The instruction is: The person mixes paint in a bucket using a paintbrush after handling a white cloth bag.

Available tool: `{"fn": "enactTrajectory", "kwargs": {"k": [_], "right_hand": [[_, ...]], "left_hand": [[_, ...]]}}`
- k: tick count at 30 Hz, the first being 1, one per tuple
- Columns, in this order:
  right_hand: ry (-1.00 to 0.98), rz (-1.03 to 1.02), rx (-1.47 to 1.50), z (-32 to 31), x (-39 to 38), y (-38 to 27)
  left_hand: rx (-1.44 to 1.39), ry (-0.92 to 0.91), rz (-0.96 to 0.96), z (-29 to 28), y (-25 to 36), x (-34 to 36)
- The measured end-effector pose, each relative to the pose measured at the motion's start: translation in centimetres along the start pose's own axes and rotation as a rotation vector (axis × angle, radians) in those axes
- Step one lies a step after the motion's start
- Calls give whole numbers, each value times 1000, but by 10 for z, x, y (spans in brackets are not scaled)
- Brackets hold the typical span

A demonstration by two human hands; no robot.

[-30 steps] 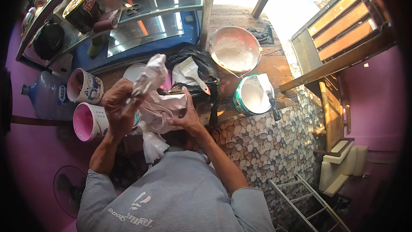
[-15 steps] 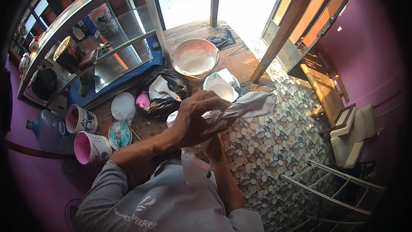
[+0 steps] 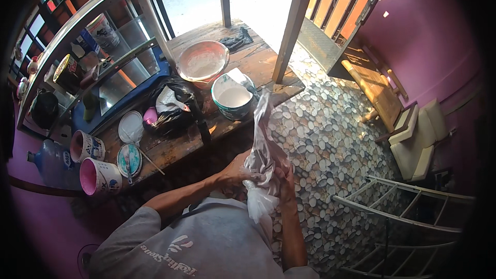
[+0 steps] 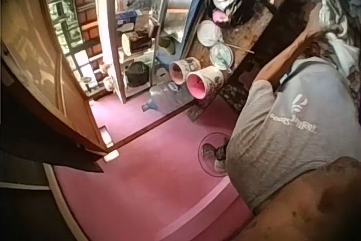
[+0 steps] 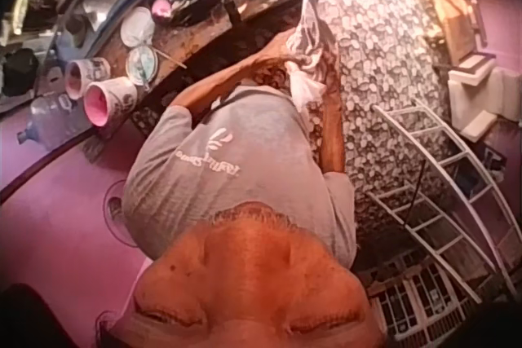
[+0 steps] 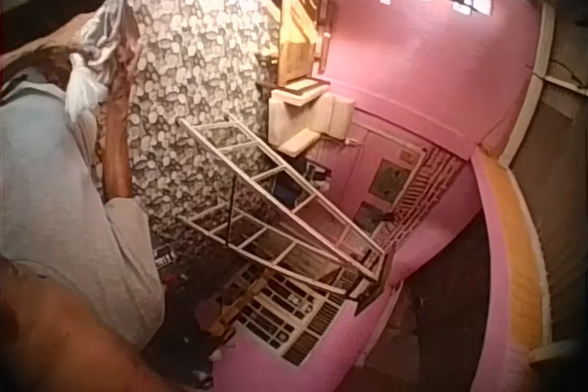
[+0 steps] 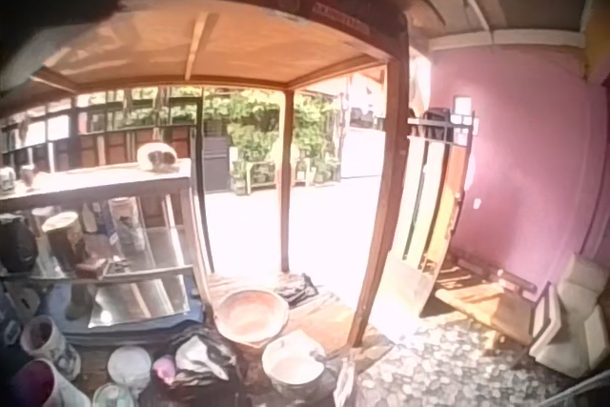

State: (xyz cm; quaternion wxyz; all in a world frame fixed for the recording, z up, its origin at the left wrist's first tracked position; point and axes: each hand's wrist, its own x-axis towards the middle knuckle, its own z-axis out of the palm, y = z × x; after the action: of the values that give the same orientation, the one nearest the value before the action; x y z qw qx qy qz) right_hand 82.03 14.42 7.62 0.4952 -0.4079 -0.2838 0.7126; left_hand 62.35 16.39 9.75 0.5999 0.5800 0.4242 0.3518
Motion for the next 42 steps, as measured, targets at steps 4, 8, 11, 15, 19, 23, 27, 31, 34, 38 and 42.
{"fn": "enactTrajectory", "kwargs": {"k": [4,8,11,15,19,23,27,31,34,38,42], "right_hand": [[72,-35,-419,2,-25,-33],[39,-15,-752,-19,-29,-41],[42,-147,-583,-26,-25,-39],[8,-112,-559,6,-20,-59],[-161,2,-617,21,1,-78],[-134,152,-616,61,13,-93],[-150,165,-753,75,38,-96],[-90,173,-756,118,49,-99],[-88,172,-788,120,62,-97],[-80,113,-854,109,71,-95],[-113,2,-962,85,77,-88]], "left_hand": [[-231,-34,-213,26,-21,2],[-273,-104,-165,35,-9,9],[-275,-150,-128,40,-11,19],[-522,-168,-204,34,0,17],[-705,-84,-346,34,7,13],[-899,-90,-235,17,11,11],[-928,-82,-164,-4,19,20],[-1036,-73,-293,-37,29,28],[-1114,-126,-355,-52,27,33],[-1297,-181,-416,-68,31,35],[-1354,-165,-400,-79,26,41]]}}
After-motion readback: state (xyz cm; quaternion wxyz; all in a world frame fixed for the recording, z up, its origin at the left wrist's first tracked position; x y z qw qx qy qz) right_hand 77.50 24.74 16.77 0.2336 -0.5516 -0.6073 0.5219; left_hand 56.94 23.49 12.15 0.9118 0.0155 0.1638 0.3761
